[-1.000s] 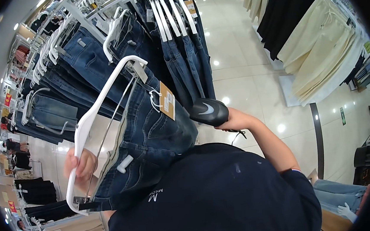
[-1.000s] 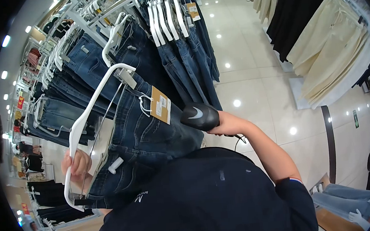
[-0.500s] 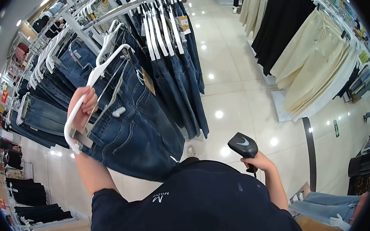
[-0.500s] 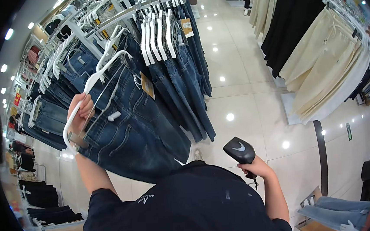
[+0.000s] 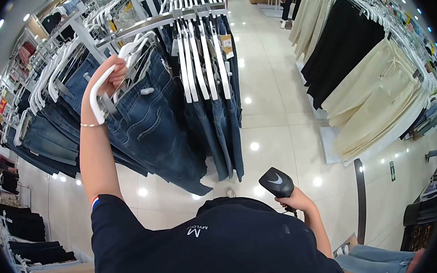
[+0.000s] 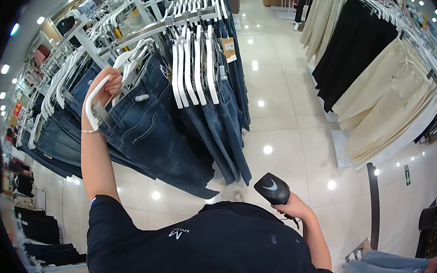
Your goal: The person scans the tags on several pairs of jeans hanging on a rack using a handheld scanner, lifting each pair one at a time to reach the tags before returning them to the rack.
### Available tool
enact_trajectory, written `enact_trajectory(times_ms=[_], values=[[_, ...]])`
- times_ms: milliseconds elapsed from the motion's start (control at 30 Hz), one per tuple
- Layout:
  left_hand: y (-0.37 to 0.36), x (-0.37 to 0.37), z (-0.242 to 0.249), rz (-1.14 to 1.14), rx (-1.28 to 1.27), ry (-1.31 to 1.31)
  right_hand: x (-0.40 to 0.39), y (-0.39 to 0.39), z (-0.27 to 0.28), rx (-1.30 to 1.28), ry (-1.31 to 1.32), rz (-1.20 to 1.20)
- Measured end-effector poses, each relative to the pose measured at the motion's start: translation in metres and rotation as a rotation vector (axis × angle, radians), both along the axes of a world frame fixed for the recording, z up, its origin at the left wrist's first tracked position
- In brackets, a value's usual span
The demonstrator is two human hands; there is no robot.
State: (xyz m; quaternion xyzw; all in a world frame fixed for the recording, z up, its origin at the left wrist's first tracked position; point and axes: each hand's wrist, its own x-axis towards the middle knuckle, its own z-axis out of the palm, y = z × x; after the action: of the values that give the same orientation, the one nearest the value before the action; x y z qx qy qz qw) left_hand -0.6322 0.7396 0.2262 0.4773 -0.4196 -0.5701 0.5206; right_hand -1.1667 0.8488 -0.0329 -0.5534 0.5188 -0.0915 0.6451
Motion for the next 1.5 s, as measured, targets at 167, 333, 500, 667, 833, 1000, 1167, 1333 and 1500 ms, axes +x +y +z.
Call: enact_trajectory(times_ms=[167, 333, 500, 667, 833, 1000, 1167, 1333, 1500], values=[[-0.046, 0.015, 0.01, -0.002, 0.139, -0.198, 0.013, -0.026, 0.014, -0.001, 0.053, 0.015], [-0.063, 0.022, 0.011, 0.043, 0.148, -0.546, 0.034, -0.054, 0.013, -0.023, 0.025, 0.027], [-0.067, 0.03, 0.0, 0.088, 0.081, -0.964, 0.055, -0.074, 0.018, -0.036, 0.003, 0.058], [-0.067, 0.034, -0.02, 0.045, 0.023, -1.269, 0.069, -0.089, 0.023, -0.05, 0.028, 0.113], [-0.061, 0.019, -0.032, 0.231, -0.008, -1.454, 0.071, -0.096, 0.014, -0.062, 0.029, 0.137], [-0.059, 0.001, -0.035, 0.397, -0.002, -1.558, 0.078, -0.097, 0.023, 0.003, 0.043, 0.188], [-0.063, -0.005, -0.046, 0.471, -0.098, -1.724, 0.08, -0.094, 0.019, 0.003, 0.089, 0.183], [-0.069, -0.008, -0.055, 0.555, -0.168, -1.796, 0.078, -0.091, 0.017, -0.014, 0.079, 0.176], [-0.059, -0.023, -0.058, 0.708, -0.446, -1.841, 0.082, -0.09, 0.021, -0.037, 0.072, 0.169]])
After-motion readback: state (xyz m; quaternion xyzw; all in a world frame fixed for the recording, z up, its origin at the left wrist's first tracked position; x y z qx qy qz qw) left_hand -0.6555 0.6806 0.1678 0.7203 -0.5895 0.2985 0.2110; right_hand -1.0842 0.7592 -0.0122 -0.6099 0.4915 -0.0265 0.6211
